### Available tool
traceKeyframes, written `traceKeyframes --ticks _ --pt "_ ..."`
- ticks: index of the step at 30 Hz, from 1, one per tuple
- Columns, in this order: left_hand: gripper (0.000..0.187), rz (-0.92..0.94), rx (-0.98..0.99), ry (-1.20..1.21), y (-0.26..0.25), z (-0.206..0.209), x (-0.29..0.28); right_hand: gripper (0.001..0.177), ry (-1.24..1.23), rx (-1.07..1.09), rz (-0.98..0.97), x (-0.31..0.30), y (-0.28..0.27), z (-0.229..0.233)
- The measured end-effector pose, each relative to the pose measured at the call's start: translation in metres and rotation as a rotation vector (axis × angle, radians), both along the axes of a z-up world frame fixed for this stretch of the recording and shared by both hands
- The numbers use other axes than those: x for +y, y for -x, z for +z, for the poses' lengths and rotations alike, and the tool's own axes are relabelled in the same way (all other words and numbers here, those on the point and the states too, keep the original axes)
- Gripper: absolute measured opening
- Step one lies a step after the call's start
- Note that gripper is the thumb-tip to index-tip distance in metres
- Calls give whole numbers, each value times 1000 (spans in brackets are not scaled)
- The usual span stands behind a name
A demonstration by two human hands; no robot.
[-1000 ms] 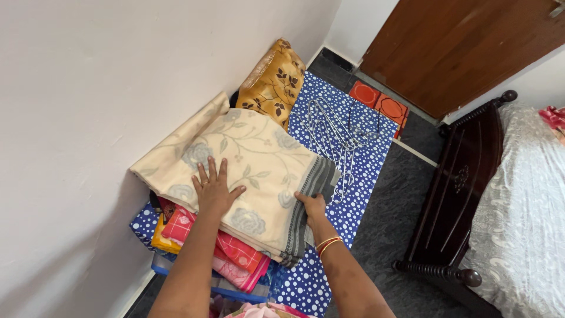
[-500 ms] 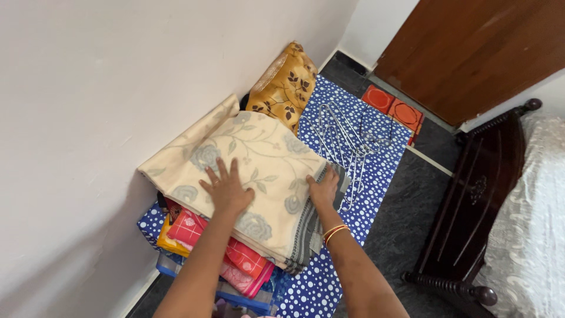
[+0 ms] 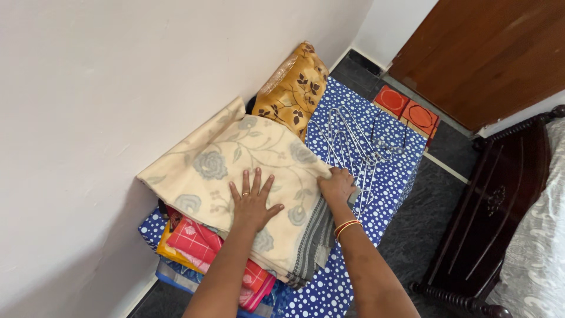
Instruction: The person folds several pieces of fabric, places them on hangers, and hangs them on a wall-mounted rack. The person handles multiple fabrics and hangers one at a time, arranging them in a row.
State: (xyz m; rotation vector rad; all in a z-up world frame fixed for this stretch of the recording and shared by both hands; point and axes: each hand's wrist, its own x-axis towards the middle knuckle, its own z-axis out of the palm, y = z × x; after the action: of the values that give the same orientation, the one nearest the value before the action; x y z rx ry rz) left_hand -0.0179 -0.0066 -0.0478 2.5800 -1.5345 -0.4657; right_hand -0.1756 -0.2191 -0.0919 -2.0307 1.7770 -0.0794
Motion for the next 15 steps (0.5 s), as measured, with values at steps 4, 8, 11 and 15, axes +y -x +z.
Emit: traceKeyframes --ticks 4,8,11,15 --pt "96 2 10 -72 -1 5 -3 42 -97 -171 -34 -16 23 -9" --pt "97 12 12 -47 -1 3 -5 39 -407 -940 -253 -27 66 -43" --pt "97 1 3 -49 0 0 -4 41 -774 -1149 -508 -7 92 -65" --pt "96 0 -3 -44 -1 -1 -6 47 -687 -990 -433 22 100 -93"
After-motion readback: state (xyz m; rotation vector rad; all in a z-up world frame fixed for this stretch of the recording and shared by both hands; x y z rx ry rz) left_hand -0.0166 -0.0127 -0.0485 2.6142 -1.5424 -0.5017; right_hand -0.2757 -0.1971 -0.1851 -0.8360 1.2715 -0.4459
